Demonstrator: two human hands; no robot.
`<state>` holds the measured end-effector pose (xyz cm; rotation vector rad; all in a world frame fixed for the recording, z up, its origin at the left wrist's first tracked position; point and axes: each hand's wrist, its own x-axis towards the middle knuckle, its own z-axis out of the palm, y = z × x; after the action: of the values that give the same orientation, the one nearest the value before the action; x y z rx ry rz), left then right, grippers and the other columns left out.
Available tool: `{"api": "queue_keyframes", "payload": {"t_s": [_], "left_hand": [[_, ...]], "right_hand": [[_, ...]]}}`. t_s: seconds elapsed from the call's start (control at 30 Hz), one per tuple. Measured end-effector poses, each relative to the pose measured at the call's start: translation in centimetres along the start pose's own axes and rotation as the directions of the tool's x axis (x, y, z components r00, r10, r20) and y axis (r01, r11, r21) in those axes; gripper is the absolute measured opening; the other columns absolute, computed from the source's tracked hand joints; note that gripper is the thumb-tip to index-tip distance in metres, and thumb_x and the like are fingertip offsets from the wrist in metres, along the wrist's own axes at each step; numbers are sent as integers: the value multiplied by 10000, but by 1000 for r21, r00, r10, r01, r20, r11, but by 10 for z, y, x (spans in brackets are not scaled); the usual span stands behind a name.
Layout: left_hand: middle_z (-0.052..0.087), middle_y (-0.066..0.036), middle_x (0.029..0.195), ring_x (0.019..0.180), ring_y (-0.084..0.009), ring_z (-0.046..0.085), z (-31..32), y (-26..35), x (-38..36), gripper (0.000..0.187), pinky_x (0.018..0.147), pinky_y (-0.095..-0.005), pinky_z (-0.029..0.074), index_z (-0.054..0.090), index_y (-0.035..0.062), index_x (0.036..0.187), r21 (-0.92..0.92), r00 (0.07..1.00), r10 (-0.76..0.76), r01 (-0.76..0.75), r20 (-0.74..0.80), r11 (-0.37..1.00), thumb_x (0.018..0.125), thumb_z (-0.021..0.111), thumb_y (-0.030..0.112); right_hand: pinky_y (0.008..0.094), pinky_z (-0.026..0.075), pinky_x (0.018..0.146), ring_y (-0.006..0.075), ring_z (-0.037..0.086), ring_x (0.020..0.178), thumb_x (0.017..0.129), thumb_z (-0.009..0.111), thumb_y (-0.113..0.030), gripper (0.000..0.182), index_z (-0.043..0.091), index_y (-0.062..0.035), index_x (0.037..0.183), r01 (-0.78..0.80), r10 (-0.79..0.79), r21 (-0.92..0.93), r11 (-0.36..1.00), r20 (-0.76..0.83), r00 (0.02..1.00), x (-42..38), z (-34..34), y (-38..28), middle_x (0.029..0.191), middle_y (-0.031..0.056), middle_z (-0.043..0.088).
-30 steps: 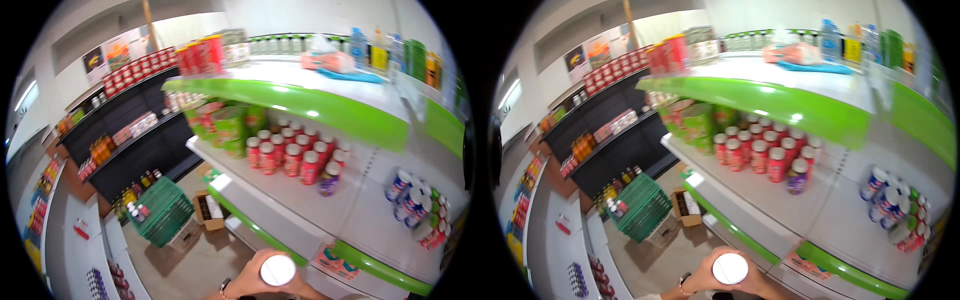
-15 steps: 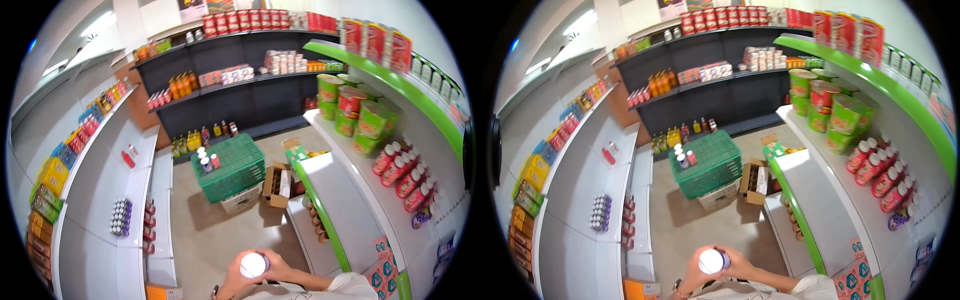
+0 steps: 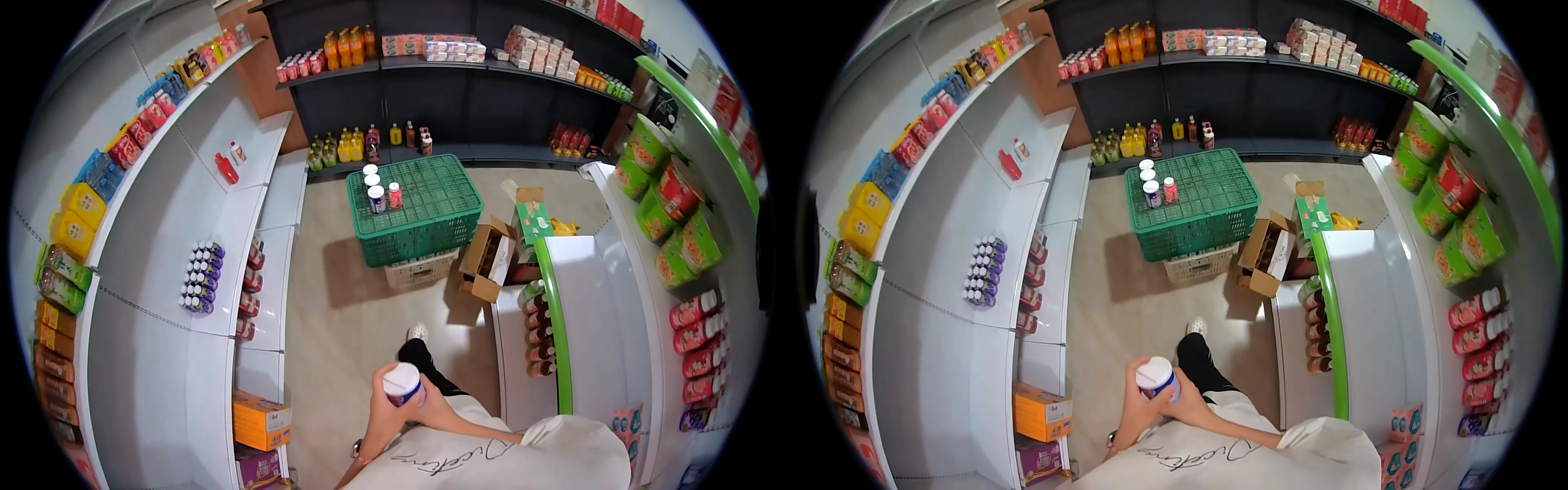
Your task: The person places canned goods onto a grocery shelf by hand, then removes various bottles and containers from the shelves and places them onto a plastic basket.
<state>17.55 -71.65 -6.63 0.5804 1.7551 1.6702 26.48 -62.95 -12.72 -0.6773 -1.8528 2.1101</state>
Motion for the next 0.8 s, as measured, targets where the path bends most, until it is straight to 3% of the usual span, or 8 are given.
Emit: {"api": "queue_keyframes", "payload": {"t_s": [0.17,0.2,0.23,0.37,0.57,0.6,0.73,0.8], "left_hand": [[581,-156,1127,1006,-213,593,-9,29,133,619,850,-330,482,410,30,1284,70,988,146,-142,-57,987,780,759,111],[584,-161,1122,1005,-226,597,-12,42,162,625,850,-335,483,409,26,1291,142,974,221,-213,-43,967,781,758,120],[587,-165,1117,1004,-239,601,-16,56,190,632,851,-339,485,408,23,1298,215,955,295,-284,-21,934,783,757,129],[596,-198,1127,1036,-304,606,-34,89,281,731,870,-369,484,387,14,1335,458,886,450,-447,108,769,753,787,204],[656,-227,1019,943,-345,658,-44,96,369,761,784,-406,518,477,-3,1251,610,972,78,-201,223,766,663,834,323],[666,-222,991,920,-347,666,-46,95,379,746,771,-405,522,491,-5,1232,652,965,-19,-163,262,740,659,832,330],[679,-195,966,898,-318,677,-56,39,429,730,772,-373,527,516,10,1177,688,962,-170,-24,213,726,624,847,354],[671,-214,940,893,-348,669,-67,-43,472,700,770,-391,526,493,1,1115,648,942,-300,135,151,750,615,842,345]], "right_hand": [[320,451,924,191,564,1068,697,780,-111,676,432,-6,1266,88,-82,67,994,-80,993,134,-8,-31,1150,129,585],[321,449,925,192,559,1073,701,776,-108,672,430,-7,1268,97,-97,-1,995,-82,992,163,-14,-51,1162,125,579],[320,445,929,190,546,1085,699,778,-113,685,422,-13,1276,170,-161,128,977,-76,984,191,-15,-71,1181,126,560],[330,436,939,197,534,1094,660,781,-87,711,414,-31,1267,143,-143,184,972,-15,990,279,-40,-107,1161,123,552],[366,426,945,253,544,1079,615,784,-82,732,437,-50,1258,162,-165,-59,985,-58,985,350,-74,-73,1146,126,552],[369,416,957,264,540,1084,610,788,-93,729,446,-44,1252,86,-85,5,996,-46,995,355,-76,-64,1143,132,554],[368,421,968,262,551,1100,613,793,-101,743,455,-26,1270,-6,6,-89,996,-2,1000,393,-88,-28,1167,143,565],[360,437,950,257,571,1081,639,773,-92,712,473,-26,1281,32,-32,-147,989,5,999,430,-96,25,1162,148,585]]}}
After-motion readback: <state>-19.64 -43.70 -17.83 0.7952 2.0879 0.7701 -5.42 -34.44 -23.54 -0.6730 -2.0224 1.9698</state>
